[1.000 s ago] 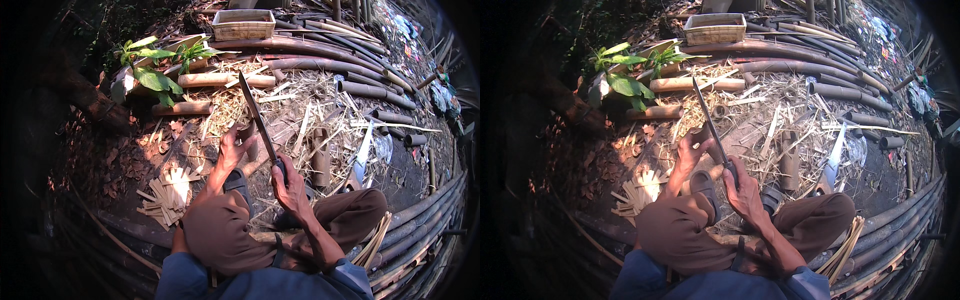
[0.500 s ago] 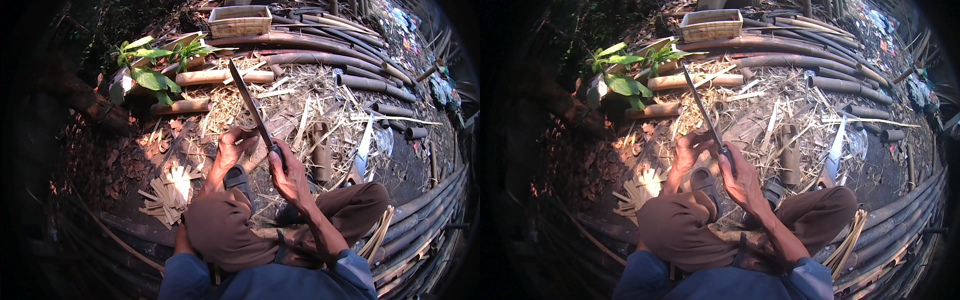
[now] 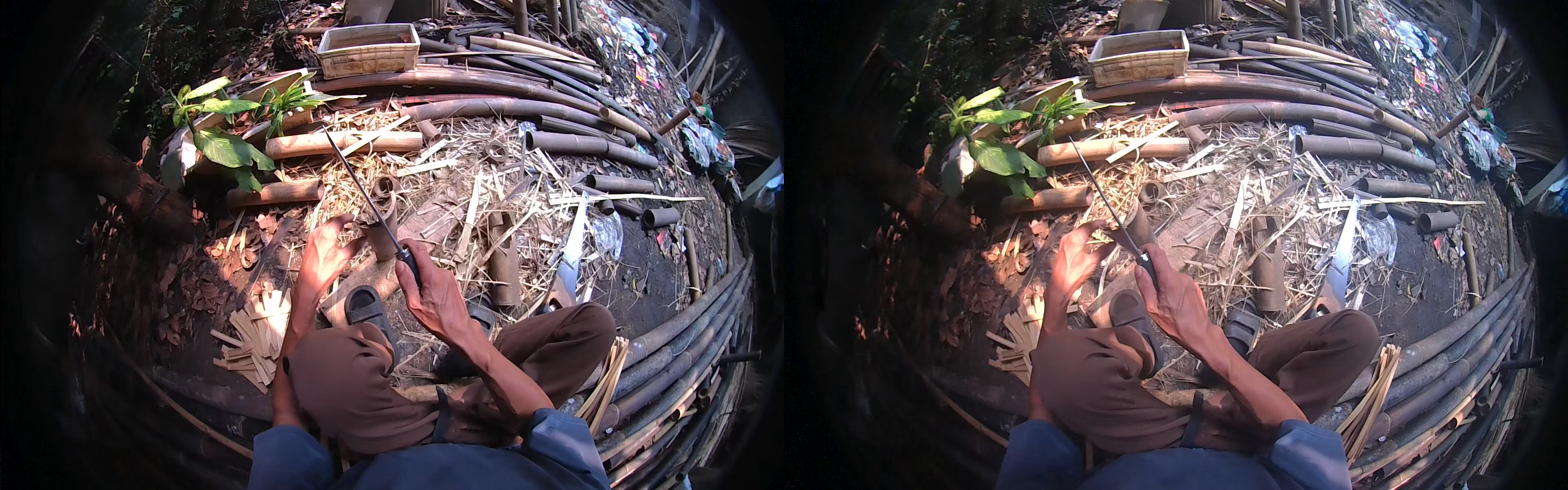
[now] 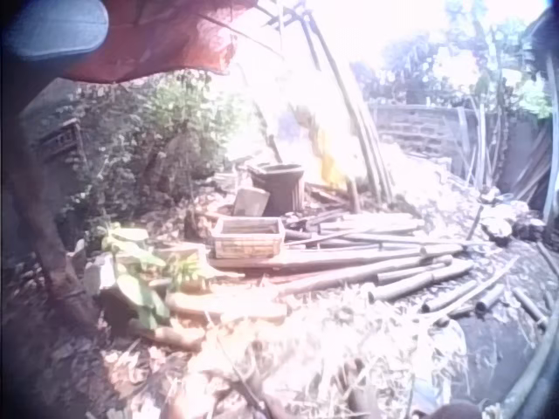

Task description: The person sits on the ground and uses a machete to split bamboo poles into thin strips. The person repeatedly positions bamboo pieces and strikes them with the machete, accumulating a pile of split bamboo strips.

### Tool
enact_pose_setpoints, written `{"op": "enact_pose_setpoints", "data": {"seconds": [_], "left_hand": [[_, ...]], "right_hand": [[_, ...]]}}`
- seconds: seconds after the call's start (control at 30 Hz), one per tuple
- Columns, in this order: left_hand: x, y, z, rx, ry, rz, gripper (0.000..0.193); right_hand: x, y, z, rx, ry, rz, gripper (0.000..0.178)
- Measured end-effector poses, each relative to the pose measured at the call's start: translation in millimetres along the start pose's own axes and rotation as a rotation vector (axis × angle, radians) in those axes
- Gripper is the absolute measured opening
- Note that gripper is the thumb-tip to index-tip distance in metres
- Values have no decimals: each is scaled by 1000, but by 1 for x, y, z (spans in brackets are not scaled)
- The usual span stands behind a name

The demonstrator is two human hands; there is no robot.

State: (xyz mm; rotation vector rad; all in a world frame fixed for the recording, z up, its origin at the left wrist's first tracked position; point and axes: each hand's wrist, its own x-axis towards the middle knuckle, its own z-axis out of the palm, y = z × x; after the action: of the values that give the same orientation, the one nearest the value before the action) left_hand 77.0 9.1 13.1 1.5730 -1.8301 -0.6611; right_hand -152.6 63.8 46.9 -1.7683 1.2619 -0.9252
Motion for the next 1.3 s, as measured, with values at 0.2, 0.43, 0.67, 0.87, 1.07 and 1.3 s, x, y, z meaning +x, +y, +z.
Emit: {"op": "enact_pose_setpoints", "data": {"seconds": [0.2,0.43,0.67,0.87,1.07,1.3], "left_hand": [[69,133,-102,173,746,604,15],[158,96,-41,589,-59,707,29],[142,154,-79,384,241,651,25],[112,-6,30,357,-130,414,34],[138,12,-2,377,42,391,29],[144,-35,44,-195,366,382,34]], "right_hand": [[1,-4,0,3,27,27,33],[3,-12,10,71,92,-118,34],[0,-61,-54,144,-39,-18,41],[-23,66,41,-67,-22,-23,37],[1,17,-5,-13,-158,118,38],[5,108,46,-39,-41,124,37]]}}
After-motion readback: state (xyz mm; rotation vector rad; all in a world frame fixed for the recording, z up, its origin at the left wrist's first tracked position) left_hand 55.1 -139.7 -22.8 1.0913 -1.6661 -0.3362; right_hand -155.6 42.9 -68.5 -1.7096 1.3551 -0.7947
